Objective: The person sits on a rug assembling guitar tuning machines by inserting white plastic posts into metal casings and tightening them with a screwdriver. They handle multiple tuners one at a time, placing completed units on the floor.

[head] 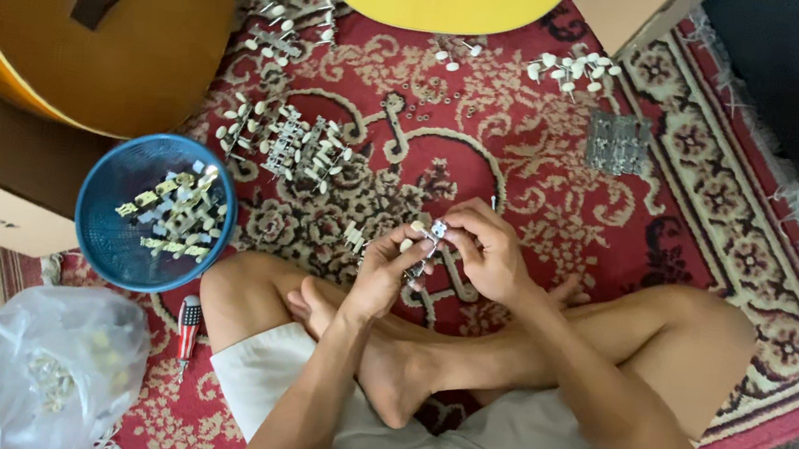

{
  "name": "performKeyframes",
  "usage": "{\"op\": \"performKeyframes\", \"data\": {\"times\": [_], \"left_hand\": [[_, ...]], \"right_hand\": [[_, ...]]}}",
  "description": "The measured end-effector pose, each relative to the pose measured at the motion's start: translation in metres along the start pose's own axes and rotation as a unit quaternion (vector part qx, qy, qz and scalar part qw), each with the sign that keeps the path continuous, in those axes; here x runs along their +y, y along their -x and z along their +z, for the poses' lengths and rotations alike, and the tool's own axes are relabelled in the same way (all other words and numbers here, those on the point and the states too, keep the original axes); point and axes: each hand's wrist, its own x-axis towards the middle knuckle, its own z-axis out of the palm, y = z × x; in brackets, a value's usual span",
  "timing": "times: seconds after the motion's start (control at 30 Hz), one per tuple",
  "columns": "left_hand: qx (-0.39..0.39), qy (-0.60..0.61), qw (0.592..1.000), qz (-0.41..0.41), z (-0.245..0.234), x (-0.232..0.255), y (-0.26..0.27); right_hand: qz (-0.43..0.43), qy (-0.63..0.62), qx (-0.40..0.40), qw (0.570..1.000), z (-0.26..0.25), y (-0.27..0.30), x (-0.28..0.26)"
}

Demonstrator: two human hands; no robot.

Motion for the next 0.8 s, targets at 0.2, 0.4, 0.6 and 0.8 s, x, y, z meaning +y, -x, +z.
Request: {"op": "performKeyframes", "data": {"times": [0.2,0.4,0.6,0.8], "left_hand": [[-0.015,-0.015,0.999,-0.027,-0.004,-0.02,-0.01],[-0.022,-0.035,0.995,-0.09,0.011,0.003,-0.014],[0.013,-0.051,0.995,-0.09,0.003,-0.01,-0.022],[0.025,-0.059,0.996,-0.057,-0.009,-0.022,-0.025]], "right_hand": [[0.021,-0.084,0.035,0.996,0.001,0.017,0.021],[0.074,-0.143,0.032,0.986,-0.001,0.012,0.023],[0.09,-0.126,0.032,0.987,0.007,0.011,0.046],[0.074,-0.112,0.051,0.99,0.018,0.023,0.063]]}}
